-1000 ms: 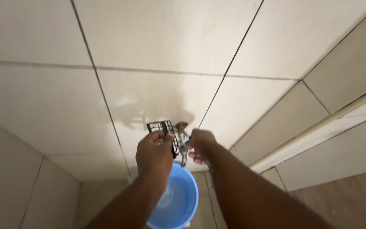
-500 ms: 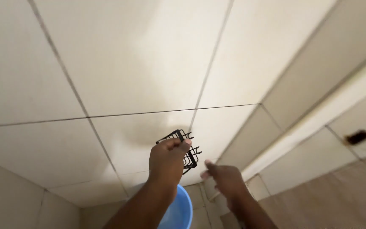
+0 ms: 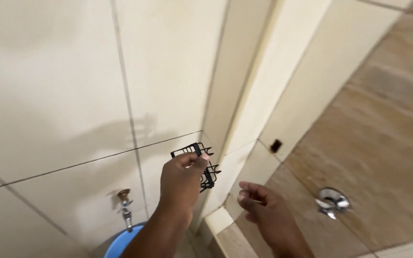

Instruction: The person washes a small plastic cup, then scrubs a green sponge and a yellow sponge with soap under a wall tap. They scrub a black wire shower caddy with the soapy sponge, rinse it under the tap, and reattach it to the wall.

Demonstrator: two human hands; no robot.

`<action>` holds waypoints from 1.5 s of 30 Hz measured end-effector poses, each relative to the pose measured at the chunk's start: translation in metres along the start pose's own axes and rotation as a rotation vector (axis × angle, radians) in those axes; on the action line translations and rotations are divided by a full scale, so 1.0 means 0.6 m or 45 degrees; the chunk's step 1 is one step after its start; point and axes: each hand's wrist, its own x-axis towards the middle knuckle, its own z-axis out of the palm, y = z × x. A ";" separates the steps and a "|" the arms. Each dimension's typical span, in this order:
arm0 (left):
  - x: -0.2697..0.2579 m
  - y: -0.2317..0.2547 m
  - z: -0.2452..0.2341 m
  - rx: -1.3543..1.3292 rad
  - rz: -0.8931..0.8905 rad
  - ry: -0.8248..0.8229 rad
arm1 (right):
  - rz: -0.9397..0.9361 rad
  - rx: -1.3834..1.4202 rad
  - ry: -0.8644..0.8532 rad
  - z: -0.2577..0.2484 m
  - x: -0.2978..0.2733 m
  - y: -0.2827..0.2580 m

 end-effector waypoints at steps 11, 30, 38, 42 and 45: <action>-0.101 0.022 0.195 -0.059 0.007 -0.256 | -0.209 0.075 0.378 -0.189 -0.114 -0.105; -0.161 0.055 0.311 0.287 0.463 -0.587 | -0.117 -0.664 0.638 -0.272 -0.174 -0.151; -0.087 0.136 0.311 0.473 0.367 -0.879 | -0.300 -0.663 0.827 -0.259 -0.095 -0.169; -0.025 0.151 0.291 0.395 0.648 -0.927 | -0.258 -0.511 0.823 -0.264 -0.056 -0.186; 0.038 0.132 0.279 0.266 0.366 -0.609 | -0.011 -0.336 0.766 -0.259 -0.035 -0.207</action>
